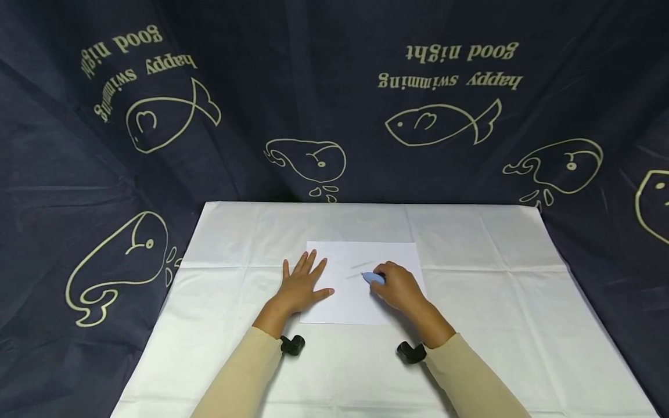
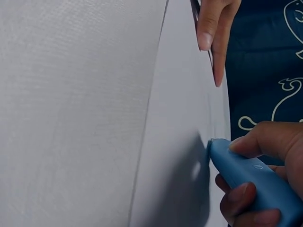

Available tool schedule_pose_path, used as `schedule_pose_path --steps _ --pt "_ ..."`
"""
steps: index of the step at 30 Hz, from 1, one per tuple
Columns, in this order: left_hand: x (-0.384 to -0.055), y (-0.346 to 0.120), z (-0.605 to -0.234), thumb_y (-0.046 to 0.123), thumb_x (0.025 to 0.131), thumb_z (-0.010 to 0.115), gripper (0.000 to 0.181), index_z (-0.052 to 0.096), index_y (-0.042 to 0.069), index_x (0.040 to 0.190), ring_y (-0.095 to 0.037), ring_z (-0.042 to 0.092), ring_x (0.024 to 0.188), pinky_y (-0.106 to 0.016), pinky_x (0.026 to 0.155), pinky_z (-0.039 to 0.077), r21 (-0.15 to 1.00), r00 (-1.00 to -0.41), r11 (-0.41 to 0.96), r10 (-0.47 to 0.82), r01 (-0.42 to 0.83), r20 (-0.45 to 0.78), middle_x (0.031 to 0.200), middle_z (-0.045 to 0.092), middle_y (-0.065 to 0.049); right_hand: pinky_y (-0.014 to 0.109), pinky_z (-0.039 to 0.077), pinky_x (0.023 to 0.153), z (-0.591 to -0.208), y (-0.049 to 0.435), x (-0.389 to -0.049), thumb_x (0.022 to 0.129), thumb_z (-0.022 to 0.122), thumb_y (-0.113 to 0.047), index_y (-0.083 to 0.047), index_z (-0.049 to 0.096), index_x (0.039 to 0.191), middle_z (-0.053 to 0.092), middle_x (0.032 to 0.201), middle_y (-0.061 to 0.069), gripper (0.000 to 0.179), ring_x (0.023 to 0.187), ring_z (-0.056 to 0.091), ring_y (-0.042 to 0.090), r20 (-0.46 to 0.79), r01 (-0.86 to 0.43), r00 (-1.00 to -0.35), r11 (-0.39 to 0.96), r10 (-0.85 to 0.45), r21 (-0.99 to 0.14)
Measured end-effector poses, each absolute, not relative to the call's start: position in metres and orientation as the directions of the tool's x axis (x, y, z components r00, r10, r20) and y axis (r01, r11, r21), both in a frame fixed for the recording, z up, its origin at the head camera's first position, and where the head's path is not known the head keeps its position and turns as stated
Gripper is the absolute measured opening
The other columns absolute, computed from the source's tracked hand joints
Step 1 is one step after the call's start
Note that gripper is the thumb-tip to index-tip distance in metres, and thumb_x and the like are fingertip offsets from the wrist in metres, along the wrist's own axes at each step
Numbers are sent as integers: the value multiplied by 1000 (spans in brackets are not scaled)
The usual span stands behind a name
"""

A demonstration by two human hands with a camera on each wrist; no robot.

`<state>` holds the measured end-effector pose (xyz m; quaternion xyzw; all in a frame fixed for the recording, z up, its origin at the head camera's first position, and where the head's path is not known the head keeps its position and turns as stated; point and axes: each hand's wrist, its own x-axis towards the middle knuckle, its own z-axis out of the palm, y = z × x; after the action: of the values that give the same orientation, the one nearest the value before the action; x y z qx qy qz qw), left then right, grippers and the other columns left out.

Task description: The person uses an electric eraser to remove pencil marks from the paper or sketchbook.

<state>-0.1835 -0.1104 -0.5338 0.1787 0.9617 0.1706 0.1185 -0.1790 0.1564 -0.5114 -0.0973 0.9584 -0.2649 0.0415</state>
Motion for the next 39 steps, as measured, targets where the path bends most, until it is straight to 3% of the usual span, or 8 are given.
schedule_pose_path --steps 39 --pt "-186 -111 -539 63 98 51 82 21 24 163 -30 -1 160 -71 121 -5 361 -908 883 382 302 -175 172 2 -9 39 54 75 -508 156 -180 88 70 -19 -6 74 102 68 94 6 19 78 62 19 -47 -161 -975 841 -216 -517"
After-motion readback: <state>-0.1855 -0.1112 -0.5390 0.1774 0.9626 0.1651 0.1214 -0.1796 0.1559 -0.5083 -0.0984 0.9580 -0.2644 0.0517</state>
